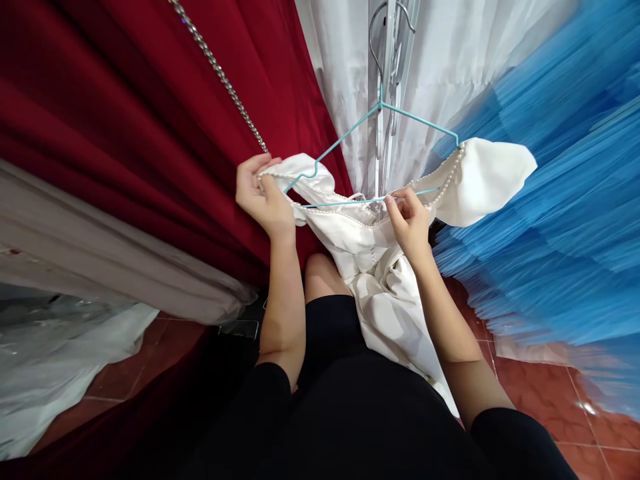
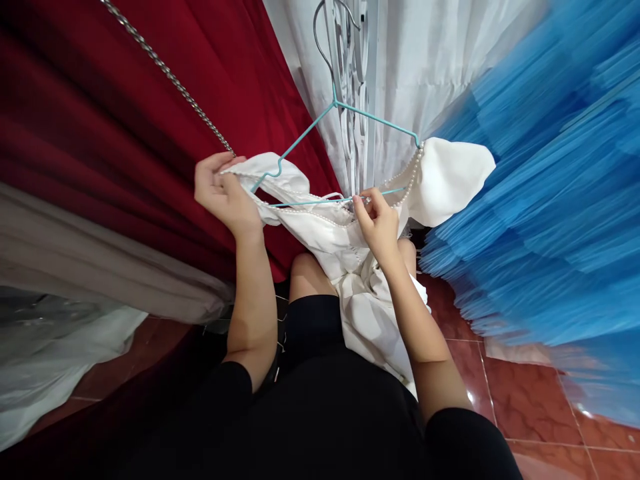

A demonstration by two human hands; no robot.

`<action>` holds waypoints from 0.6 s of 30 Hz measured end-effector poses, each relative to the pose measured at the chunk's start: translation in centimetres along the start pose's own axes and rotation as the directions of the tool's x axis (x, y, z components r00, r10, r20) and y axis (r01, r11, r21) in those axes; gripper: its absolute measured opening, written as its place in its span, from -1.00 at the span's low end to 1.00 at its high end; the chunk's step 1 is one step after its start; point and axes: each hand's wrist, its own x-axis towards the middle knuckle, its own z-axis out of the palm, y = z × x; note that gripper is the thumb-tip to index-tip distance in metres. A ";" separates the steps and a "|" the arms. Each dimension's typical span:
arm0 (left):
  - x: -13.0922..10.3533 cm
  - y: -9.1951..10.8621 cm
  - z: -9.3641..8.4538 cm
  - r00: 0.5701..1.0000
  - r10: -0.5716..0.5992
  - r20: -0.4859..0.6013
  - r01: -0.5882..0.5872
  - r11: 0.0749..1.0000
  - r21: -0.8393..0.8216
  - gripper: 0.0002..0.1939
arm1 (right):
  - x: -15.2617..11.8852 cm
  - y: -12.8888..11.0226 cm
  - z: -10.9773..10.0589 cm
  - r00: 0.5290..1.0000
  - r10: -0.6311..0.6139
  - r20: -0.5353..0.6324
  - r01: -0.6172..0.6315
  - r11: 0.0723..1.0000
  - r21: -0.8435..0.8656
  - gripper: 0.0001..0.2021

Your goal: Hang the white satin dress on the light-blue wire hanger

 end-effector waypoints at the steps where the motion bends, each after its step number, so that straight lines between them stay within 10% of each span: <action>1: -0.4 -0.5 -0.3 0.996 -0.011 -0.087 0.008 1.000 -0.026 -0.75 | 0.1 -0.1 -0.2 1.000 -0.004 0.003 0.004 1.000 -0.006 -0.61; 6: -8.0 1.0 -2.4 0.970 -0.028 -0.242 0.044 0.997 0.061 -0.87 | 0.2 -0.3 0.0 1.000 0.010 0.021 -0.010 1.000 -0.023 -0.57; 10: -13.3 5.3 -1.9 0.987 0.110 0.120 -0.123 0.987 0.108 -0.89 | -0.2 -0.6 0.7 0.999 0.024 0.036 -0.025 0.999 0.032 -0.52; 18: -9.7 10.4 2.2 0.733 0.117 0.670 -0.226 0.971 0.078 -0.69 | -0.5 -0.9 -0.1 0.999 -0.033 0.041 0.033 0.999 -0.003 -0.69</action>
